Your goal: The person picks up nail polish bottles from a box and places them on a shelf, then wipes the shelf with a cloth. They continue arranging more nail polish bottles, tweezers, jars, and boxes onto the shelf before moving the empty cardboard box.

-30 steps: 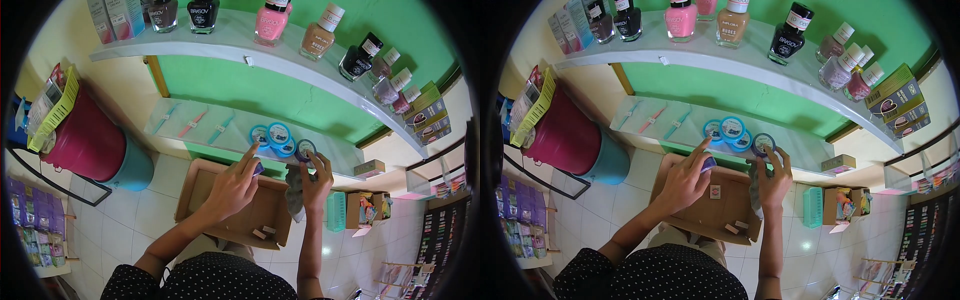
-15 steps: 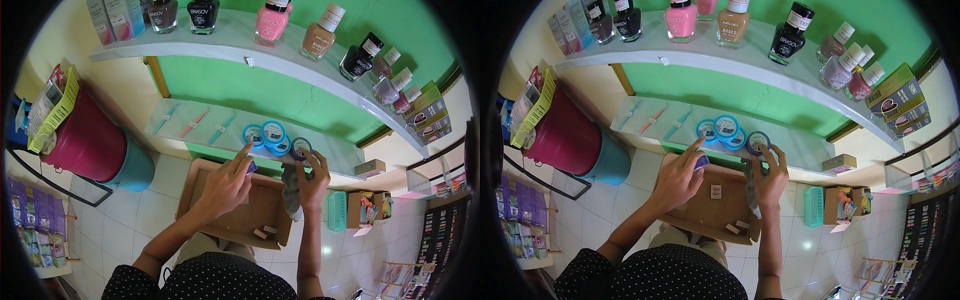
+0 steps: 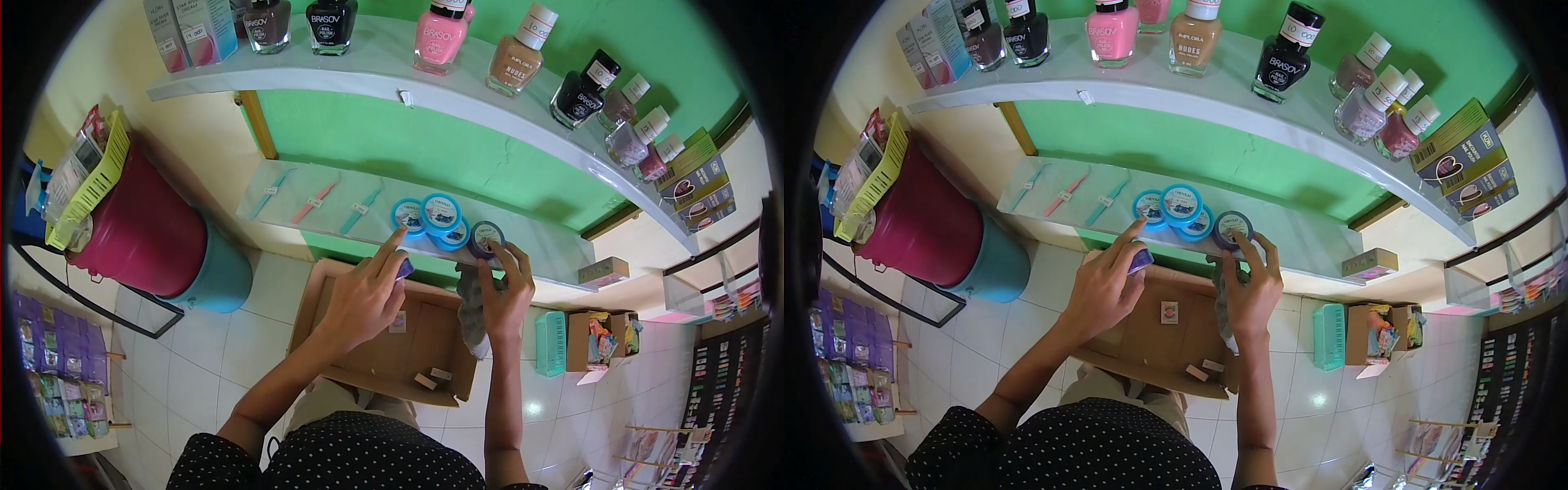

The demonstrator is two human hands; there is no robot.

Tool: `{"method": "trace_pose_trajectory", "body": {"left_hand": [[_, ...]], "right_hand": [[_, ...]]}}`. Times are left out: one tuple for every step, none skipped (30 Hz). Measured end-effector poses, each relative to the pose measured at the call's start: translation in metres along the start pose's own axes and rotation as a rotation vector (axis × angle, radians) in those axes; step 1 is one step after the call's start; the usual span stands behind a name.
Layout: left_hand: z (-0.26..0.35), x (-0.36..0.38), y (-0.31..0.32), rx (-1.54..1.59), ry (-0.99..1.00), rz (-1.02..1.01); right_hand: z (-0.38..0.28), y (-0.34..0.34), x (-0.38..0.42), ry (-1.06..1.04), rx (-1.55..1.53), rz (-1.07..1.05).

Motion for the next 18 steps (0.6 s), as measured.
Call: {"method": "trace_pose_trajectory", "body": {"left_hand": [[-0.001,0.000,0.000,0.014,0.003,0.009],[-0.001,0.000,0.000,0.028,0.006,0.017],[0.000,0.001,0.000,0.030,0.008,0.015],[0.001,0.003,-0.002,0.087,-0.022,0.016],[0.001,0.004,-0.005,0.143,-0.050,0.018],[0.005,0.004,-0.009,0.145,-0.042,0.019],[0.010,0.006,-0.014,0.230,-0.058,-0.005],[0.014,0.010,-0.016,0.317,-0.077,-0.033],[0.009,0.021,-0.001,0.786,-0.448,-0.316],[0.013,0.023,-0.001,0.790,-0.455,-0.330],[0.017,0.027,0.004,0.939,-0.553,-0.489],[0.022,0.029,0.010,1.084,-0.644,-0.651],[0.029,0.025,0.011,1.105,-0.553,-0.650],[0.032,0.024,0.015,1.109,-0.546,-0.665],[0.034,0.024,0.019,1.109,-0.531,-0.668],[0.035,0.023,0.021,1.108,-0.516,-0.667],[0.037,0.023,0.021,1.110,-0.512,-0.675],[0.039,0.026,0.020,1.138,-0.552,-0.694]], "right_hand": [[-0.001,0.000,0.000,0.000,0.001,0.000],[-0.001,0.000,0.000,0.026,-0.005,-0.009],[-0.002,0.000,0.000,0.053,-0.009,-0.017],[-0.003,-0.003,0.001,0.055,-0.004,-0.015],[-0.006,-0.009,0.002,0.063,0.001,0.030],[-0.009,-0.016,0.003,0.068,0.004,0.078],[-0.014,-0.024,0.006,0.069,0.008,0.083],[-0.021,-0.030,0.011,0.099,-0.079,-0.002],[-0.027,-0.034,0.015,0.134,-0.166,-0.091],[-0.032,-0.038,0.017,0.148,-0.159,-0.096],[-0.043,-0.036,0.019,0.034,-0.254,-0.219],[-0.053,-0.033,0.022,-0.083,-0.347,-0.336],[-0.055,-0.032,0.024,-0.074,-0.335,-0.332],[-0.058,-0.029,0.026,-0.067,-0.428,-0.365],[-0.060,-0.028,0.027,-0.061,-0.524,-0.397],[-0.057,-0.029,0.027,-0.056,-0.515,-0.391],[-0.055,-0.031,0.027,-0.082,-0.499,-0.374],[-0.053,-0.033,0.026,-0.109,-0.485,-0.358]]}}
Point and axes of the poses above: each hand's wrist, its own x-axis away from the middle knuckle, its own y-axis out of the palm, z = x × y, the point moved 4 cm from there along -x, towards the middle knuckle, and after that the axes turned 10 degrees about -y, right-handed, at the moved point
